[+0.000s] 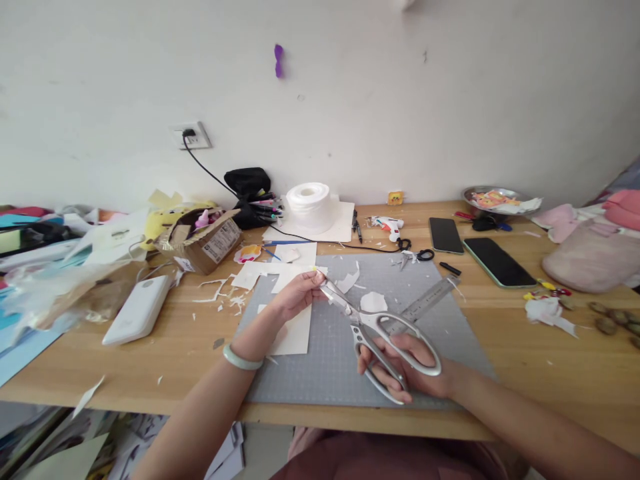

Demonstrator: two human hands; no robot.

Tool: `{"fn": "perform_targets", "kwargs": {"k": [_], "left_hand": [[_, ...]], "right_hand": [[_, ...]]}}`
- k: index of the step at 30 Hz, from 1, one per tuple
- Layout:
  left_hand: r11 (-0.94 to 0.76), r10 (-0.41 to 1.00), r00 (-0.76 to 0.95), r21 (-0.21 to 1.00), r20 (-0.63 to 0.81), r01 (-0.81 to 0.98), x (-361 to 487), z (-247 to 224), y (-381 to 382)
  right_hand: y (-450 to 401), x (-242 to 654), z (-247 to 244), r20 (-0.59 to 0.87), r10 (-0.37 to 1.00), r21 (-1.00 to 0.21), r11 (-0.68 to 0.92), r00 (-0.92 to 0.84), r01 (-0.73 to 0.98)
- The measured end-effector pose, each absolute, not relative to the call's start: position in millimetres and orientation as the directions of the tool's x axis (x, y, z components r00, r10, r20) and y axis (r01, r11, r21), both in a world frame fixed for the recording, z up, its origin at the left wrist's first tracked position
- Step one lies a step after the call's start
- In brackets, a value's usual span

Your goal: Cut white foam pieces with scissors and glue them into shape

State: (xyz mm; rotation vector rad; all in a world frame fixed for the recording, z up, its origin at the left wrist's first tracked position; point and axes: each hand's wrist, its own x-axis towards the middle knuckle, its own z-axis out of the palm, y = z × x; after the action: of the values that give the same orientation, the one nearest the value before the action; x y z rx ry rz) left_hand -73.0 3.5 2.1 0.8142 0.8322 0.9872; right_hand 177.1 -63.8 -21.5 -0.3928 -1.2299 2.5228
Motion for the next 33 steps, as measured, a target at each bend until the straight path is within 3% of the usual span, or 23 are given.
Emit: {"fn": "perform_targets", "kwargs": {"k": [6, 14, 22, 33], "left_hand": [[0.288, 0.926, 0.342, 0.887, -0.162, -0.361, -71.1, 6.0, 1.8], [0.335, 0.904, 0.366, 0.898, -0.222, -0.284, -69.7, 6.7, -0.5], [0.311, 0.921, 0.344, 0.872, -0.18, -0.377, -68.3, 7.4, -0.6], [0.462, 0.876, 0.328, 0.811, -0.354, -0.36, -68.7, 6.7, -0.9]], "right_hand": [[-61.4, 175.8, -13.4, -0.136, 0.472, -0.681, -0.683, -0.871, -0.264], [-61.4, 177.5, -15.4, -0.125, 0.449, -0.735, -0.641, -0.885, -0.221], [-62.5, 174.8, -13.8, -0.101, 0.417, -0.759, -0.619, -0.903, -0.202], [-63.9, 174.7, -17.0, -0.118, 0.413, -0.78, -0.601, -0.903, -0.173]]}}
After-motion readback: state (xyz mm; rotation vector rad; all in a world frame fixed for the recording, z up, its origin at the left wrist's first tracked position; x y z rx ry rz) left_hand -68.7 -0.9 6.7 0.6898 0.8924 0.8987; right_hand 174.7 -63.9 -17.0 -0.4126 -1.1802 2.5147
